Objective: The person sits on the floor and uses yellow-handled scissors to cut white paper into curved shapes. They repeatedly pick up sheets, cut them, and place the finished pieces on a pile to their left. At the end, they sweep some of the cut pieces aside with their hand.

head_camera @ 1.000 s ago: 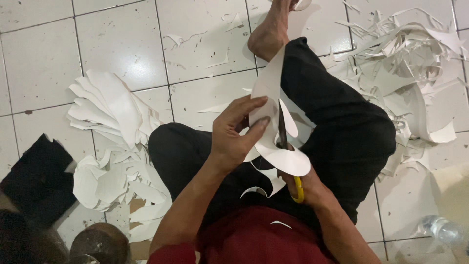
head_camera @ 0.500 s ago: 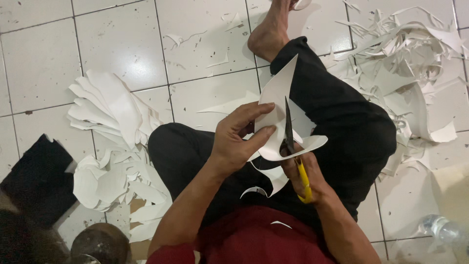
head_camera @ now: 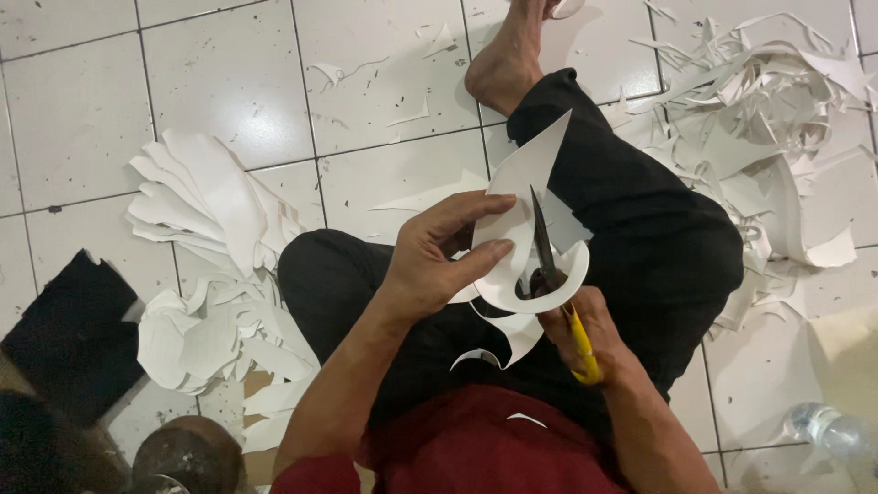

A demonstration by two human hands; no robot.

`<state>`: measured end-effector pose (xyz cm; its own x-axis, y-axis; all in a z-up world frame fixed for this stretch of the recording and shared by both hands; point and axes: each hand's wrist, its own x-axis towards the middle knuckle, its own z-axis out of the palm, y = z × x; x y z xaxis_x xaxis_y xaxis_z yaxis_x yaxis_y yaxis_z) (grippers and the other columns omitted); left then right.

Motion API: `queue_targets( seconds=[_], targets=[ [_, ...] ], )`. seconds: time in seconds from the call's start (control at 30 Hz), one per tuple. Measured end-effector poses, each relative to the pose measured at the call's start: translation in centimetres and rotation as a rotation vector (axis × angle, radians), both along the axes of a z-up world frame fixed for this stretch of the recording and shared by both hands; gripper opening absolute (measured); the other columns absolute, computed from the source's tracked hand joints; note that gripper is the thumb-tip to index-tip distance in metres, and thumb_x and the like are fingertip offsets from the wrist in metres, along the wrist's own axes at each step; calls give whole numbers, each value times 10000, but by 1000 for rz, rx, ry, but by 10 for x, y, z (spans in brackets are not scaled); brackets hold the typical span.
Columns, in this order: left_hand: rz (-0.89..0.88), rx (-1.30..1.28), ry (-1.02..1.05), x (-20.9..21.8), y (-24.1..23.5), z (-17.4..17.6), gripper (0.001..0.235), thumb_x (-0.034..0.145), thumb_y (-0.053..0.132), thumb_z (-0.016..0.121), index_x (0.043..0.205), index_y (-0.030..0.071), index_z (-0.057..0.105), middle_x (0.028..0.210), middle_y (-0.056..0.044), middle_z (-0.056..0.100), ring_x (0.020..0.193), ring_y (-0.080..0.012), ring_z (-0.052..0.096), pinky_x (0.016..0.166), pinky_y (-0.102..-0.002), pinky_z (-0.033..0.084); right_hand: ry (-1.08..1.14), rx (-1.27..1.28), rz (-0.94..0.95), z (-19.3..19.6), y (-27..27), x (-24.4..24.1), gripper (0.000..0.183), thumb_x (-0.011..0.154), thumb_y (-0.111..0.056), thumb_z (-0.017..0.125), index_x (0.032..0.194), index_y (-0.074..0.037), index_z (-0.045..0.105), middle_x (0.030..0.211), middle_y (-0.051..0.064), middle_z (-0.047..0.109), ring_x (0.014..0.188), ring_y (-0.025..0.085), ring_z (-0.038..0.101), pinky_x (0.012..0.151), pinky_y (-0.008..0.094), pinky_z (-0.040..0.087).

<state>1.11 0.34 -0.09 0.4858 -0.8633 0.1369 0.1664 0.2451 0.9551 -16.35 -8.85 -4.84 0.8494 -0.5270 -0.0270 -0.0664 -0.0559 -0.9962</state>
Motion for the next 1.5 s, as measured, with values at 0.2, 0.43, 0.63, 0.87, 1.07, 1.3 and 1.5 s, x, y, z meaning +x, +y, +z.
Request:
queue_targets(
  seconds=[0.2, 0.43, 0.63, 0.87, 1.07, 1.3, 1.5],
  targets=[
    [-20, -11, 14, 3, 1, 9, 341, 786, -6, 687, 1117, 24, 613, 1096, -171, 630, 975, -204, 610, 732, -400, 552, -29, -23, 49, 1, -8, -4, 274, 838, -194, 485, 630, -53, 596, 420, 35, 482, 284, 138, 410, 308, 234, 365],
    [-60, 24, -4, 9, 2, 10, 353, 775, 35, 713, 1116, 39, 622, 1072, -159, 637, 937, -204, 624, 733, -389, 554, 33, -126, 33, -21, -10, -20, 205, 774, -159, 586, 592, -64, 575, 417, -5, 454, 321, 83, 376, 322, 205, 291],
    [-72, 65, -35, 11, 1, 10, 376, 781, 44, 697, 1144, 39, 597, 1055, -145, 635, 924, -175, 600, 726, -365, 553, 65, 5, 182, 1, -16, -12, 192, 809, -146, 475, 690, -49, 590, 457, 23, 533, 322, 152, 492, 345, 252, 430],
    [-141, 97, -50, 2, 0, 13, 339, 788, 37, 674, 1122, 41, 620, 1092, -167, 624, 945, -206, 603, 717, -359, 548, 58, -19, 282, -5, -25, -13, 243, 845, -218, 452, 828, -14, 584, 547, 61, 580, 420, 181, 545, 404, 303, 462],
    [-183, 117, -34, 0, 0, 10, 348, 790, 40, 663, 1134, 37, 612, 1098, -174, 620, 944, -195, 592, 709, -342, 546, 87, 11, 257, -11, -25, -12, 224, 826, -193, 442, 751, -18, 560, 509, 66, 529, 411, 205, 506, 405, 324, 432],
    [-190, 133, -56, 5, 2, 13, 344, 784, 33, 651, 1127, 35, 621, 1100, -177, 625, 939, -195, 585, 711, -356, 541, 30, -30, 132, -21, -22, -15, 246, 834, -219, 524, 620, -99, 546, 423, -13, 515, 334, 102, 485, 350, 211, 385],
    [-67, 184, -64, 16, 14, -15, 374, 757, -2, 663, 1127, 47, 634, 1074, -136, 645, 932, -170, 592, 749, -341, 533, 448, -116, 171, -6, -10, -14, 221, 835, -218, 571, 718, -34, 605, 488, 110, 550, 433, 220, 508, 450, 333, 396]
  ],
)
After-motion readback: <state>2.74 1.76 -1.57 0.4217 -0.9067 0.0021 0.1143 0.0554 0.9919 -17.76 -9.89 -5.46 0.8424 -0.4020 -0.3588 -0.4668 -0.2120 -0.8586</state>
